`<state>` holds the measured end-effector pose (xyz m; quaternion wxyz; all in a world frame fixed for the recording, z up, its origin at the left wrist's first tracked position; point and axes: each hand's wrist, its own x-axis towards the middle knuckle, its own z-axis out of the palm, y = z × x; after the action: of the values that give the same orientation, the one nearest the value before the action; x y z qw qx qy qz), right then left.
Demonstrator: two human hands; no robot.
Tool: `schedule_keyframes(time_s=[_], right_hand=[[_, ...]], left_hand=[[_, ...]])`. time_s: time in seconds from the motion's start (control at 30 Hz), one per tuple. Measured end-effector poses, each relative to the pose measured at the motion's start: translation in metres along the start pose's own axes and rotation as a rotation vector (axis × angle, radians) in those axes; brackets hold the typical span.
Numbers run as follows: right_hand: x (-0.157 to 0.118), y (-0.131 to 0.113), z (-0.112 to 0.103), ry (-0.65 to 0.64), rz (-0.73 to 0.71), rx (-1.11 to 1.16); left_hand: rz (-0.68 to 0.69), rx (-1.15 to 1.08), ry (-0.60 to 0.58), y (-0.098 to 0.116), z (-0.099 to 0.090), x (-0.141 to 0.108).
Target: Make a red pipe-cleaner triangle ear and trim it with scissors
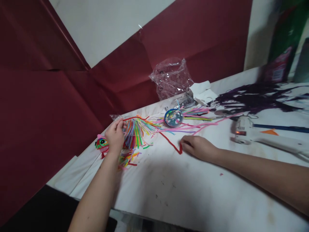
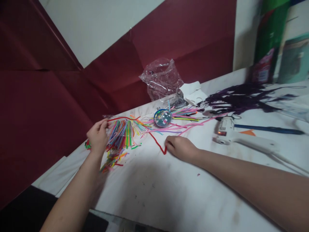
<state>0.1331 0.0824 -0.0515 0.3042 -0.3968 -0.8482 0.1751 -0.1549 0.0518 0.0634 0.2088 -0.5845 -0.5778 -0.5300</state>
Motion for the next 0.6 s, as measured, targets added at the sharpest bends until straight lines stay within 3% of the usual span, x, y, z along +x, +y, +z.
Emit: schedule_keyframes(time_s=[0.07, 0.13, 0.17, 0.23, 0.3, 0.43, 0.57, 0.6], right_hand=[[-0.002, -0.012, -0.009, 0.183, -0.049, 0.060], [-0.007, -0.030, -0.020, 0.440, -0.238, 0.076], [-0.010, -0.041, -0.025, 0.536, -0.371, 0.065], [-0.021, -0.065, -0.031, 0.574, -0.586, 0.027], [-0.033, -0.085, -0.031, 0.521, -0.693, 0.011], [-0.051, -0.104, -0.020, 0.355, -0.708, -0.029], [-0.058, -0.110, -0.020, 0.291, -0.690, -0.077], [-0.059, -0.112, -0.021, 0.268, -0.690, -0.104]], left_hand=[[0.248, 0.056, 0.048, 0.026, -0.027, -0.018], [0.531, 0.099, -0.040, 0.053, -0.051, -0.042], [0.640, 0.111, -0.142, 0.065, -0.061, -0.055], [0.771, 0.106, -0.326, 0.088, -0.075, -0.077], [0.810, 0.013, -0.426, 0.105, -0.084, -0.091], [0.655, -0.179, -0.465, 0.118, -0.091, -0.103], [0.186, -0.380, -0.437, 0.114, -0.086, -0.112], [0.110, -0.454, -0.475, 0.112, -0.084, -0.114]])
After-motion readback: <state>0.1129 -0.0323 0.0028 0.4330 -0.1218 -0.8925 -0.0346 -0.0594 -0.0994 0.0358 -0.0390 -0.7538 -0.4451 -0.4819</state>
